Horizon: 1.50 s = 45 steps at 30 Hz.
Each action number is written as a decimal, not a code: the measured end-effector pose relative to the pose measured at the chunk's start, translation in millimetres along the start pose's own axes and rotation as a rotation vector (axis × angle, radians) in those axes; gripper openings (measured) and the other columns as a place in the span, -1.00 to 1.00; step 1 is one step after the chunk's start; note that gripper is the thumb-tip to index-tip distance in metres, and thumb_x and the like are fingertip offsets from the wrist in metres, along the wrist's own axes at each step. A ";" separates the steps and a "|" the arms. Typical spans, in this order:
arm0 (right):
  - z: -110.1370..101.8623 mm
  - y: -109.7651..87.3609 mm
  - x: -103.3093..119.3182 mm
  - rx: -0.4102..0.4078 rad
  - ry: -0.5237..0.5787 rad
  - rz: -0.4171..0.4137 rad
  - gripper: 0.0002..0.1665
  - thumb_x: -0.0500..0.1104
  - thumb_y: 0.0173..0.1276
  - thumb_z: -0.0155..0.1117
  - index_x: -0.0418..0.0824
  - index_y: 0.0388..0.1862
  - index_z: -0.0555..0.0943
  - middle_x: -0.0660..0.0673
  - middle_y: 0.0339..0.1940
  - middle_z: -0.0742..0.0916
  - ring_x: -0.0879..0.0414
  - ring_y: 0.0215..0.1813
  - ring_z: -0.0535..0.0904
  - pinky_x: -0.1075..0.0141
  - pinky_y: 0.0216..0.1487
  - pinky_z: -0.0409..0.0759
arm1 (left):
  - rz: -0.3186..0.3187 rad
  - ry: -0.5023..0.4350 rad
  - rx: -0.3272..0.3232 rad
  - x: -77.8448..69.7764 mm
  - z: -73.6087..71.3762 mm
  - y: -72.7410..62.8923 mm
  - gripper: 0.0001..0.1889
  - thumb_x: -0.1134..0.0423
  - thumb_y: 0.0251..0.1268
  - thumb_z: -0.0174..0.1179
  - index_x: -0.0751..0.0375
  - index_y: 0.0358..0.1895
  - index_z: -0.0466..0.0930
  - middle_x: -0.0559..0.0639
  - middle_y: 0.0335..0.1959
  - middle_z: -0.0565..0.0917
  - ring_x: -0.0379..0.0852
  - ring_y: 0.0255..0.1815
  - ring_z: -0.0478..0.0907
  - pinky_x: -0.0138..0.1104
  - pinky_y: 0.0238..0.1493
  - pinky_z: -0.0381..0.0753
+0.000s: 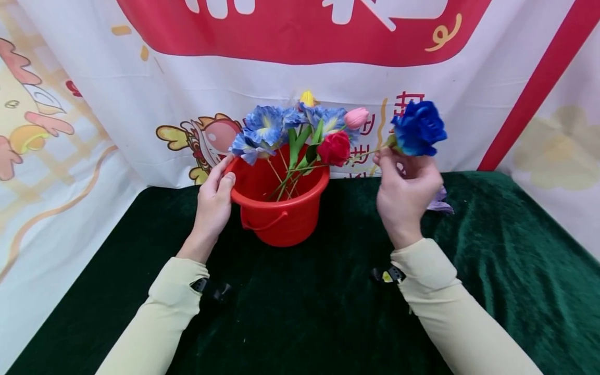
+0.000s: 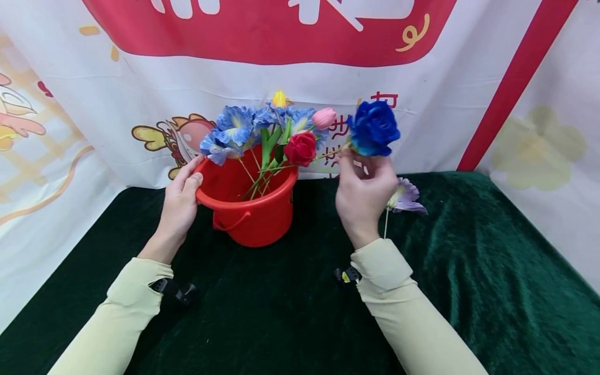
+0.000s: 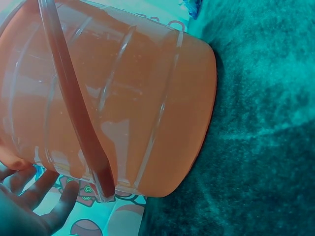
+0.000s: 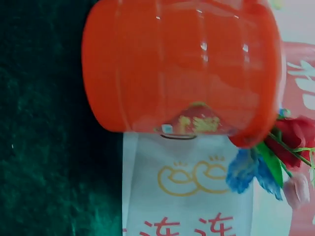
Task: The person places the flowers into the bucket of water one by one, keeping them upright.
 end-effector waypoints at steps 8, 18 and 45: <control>24.8 -28.8 -14.2 0.156 -0.182 -0.017 -0.77 -0.29 0.36 0.49 -0.36 -0.06 0.73 -0.15 -0.21 0.85 0.25 -0.27 0.75 0.41 -0.09 0.78 | -0.009 0.015 -0.014 -0.2 -1.5 1.6 -0.41 -0.02 0.75 -0.15 -0.14 0.72 0.13 -0.11 0.70 0.29 -0.01 0.64 0.35 -0.04 0.66 0.37; 32.6 -46.8 -24.1 0.346 -0.336 0.290 -0.51 -0.29 0.30 0.52 -0.35 0.20 0.66 -0.26 0.15 0.81 0.04 0.21 0.70 0.10 0.46 0.61 | -0.011 0.020 -0.023 -0.9 -1.4 0.8 -0.41 -0.02 0.75 -0.14 -0.15 0.72 0.14 -0.13 0.69 0.30 -0.04 0.63 0.35 -0.06 0.66 0.37; -112.4 56.0 -42.9 0.262 -0.490 0.724 -0.72 -0.07 0.43 0.48 -0.10 0.06 0.75 0.29 -0.35 0.80 0.34 -0.29 0.75 0.52 -0.25 0.74 | -0.011 0.022 -0.034 -2.0 -0.4 0.4 -0.43 -0.02 0.76 -0.17 -0.15 0.72 0.15 -0.12 0.70 0.30 -0.03 0.64 0.34 -0.03 0.67 0.35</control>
Point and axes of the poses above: each hand's wrist, its own y-axis towards the middle knuckle, its own z-axis out of the palm, x = y × z, the point moved 3 cm from there along y, towards the middle knuckle
